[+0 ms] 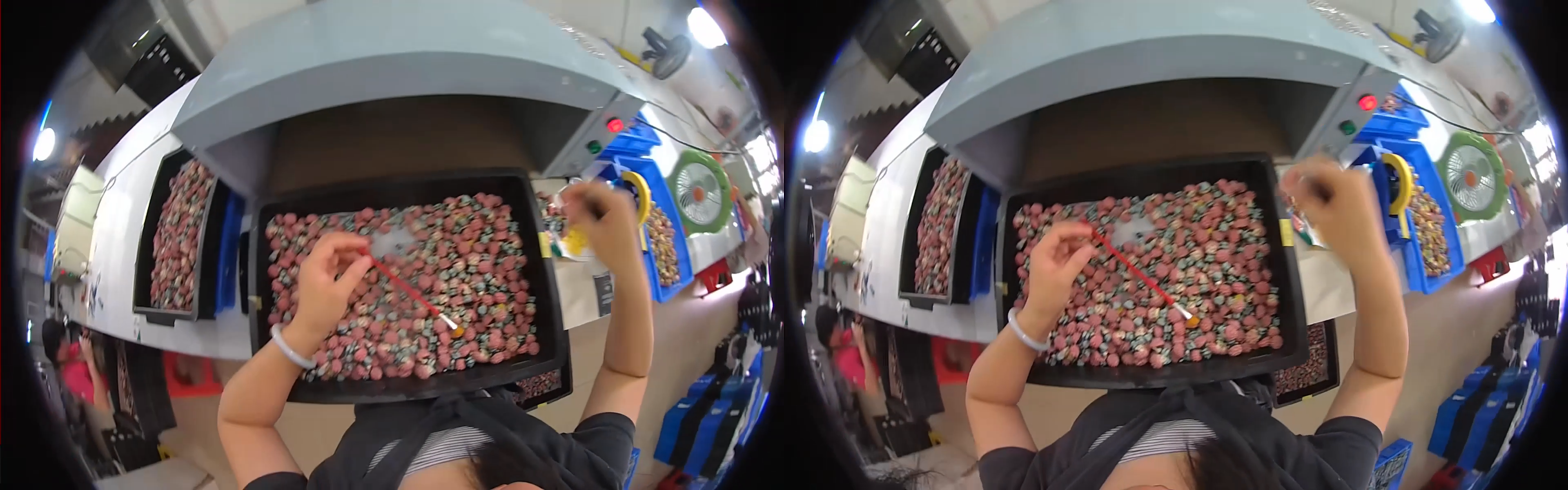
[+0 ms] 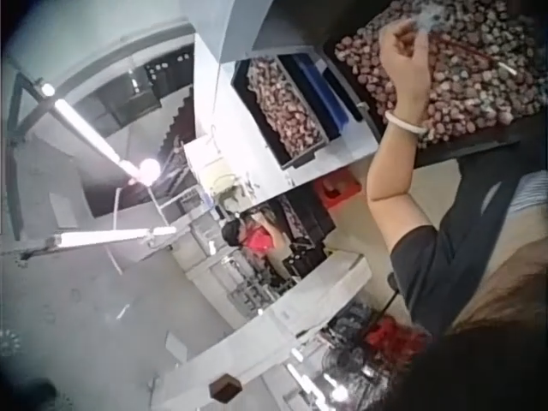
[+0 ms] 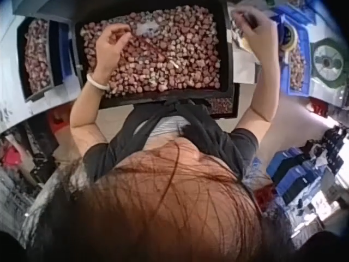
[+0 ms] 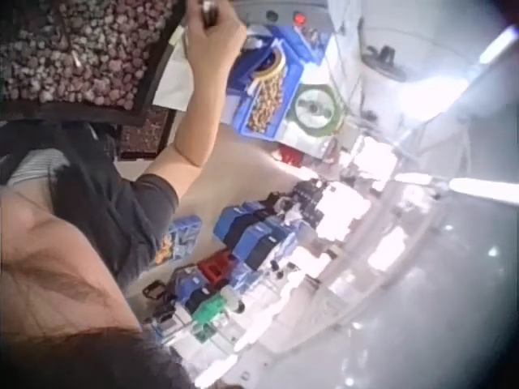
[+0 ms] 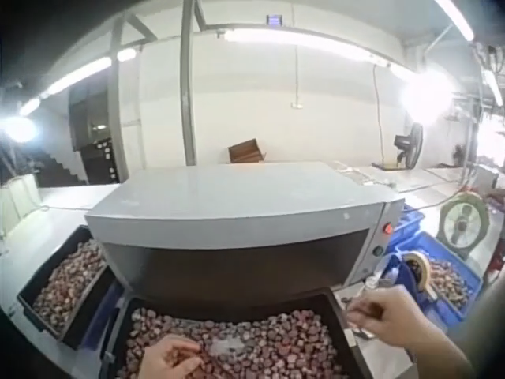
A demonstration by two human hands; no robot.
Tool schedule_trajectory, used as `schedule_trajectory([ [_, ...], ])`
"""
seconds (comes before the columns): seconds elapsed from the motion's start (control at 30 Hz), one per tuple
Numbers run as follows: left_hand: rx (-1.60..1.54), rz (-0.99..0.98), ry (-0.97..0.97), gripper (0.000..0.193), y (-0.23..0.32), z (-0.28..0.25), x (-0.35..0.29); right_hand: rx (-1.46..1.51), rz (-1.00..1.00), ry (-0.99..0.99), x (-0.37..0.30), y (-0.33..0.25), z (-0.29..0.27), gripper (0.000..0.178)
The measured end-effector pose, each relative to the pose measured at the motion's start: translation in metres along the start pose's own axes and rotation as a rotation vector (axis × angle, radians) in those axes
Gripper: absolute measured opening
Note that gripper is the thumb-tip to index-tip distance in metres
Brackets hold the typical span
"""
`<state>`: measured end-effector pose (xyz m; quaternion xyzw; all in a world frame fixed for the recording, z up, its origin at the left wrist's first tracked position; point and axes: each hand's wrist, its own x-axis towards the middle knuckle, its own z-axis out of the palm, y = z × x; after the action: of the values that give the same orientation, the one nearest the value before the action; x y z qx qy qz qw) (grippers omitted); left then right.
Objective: Using a small brush to apply a substance to small toy animal figurines in a factory setting.
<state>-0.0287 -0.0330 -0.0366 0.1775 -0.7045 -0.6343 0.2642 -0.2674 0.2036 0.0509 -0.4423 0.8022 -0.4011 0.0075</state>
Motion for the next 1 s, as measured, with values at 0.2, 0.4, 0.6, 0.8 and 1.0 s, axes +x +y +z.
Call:
schedule_trajectory([
  [0.2, -0.048, 0.019, 0.0, 0.017, -0.001, -0.004, 0.004, -0.532, -0.099, -0.616, -0.006, -0.003, 0.114, 0.026],
  [0.4, -0.046, 0.015, -0.038, 0.015, 0.0, -0.004, -0.006, -0.525, -0.136, -0.64, 0.005, 0.001, 0.163, 0.026],
  [0.6, 0.162, 0.088, -0.166, 0.021, 0.018, -0.001, -0.017, 0.378, 0.24, -0.682, 0.005, -0.041, 0.128, 0.015],
  [0.8, 0.189, 0.284, -0.342, 0.05, 0.036, 0.009, -0.033, 0.998, 0.569, -0.726, -0.035, -0.074, 0.118, 0.033],
  [1.0, 0.187, 0.28, -0.373, 0.048, 0.035, 0.008, -0.035, 1.118, 0.501, -0.705, -0.046, -0.078, 0.124, 0.038],
])
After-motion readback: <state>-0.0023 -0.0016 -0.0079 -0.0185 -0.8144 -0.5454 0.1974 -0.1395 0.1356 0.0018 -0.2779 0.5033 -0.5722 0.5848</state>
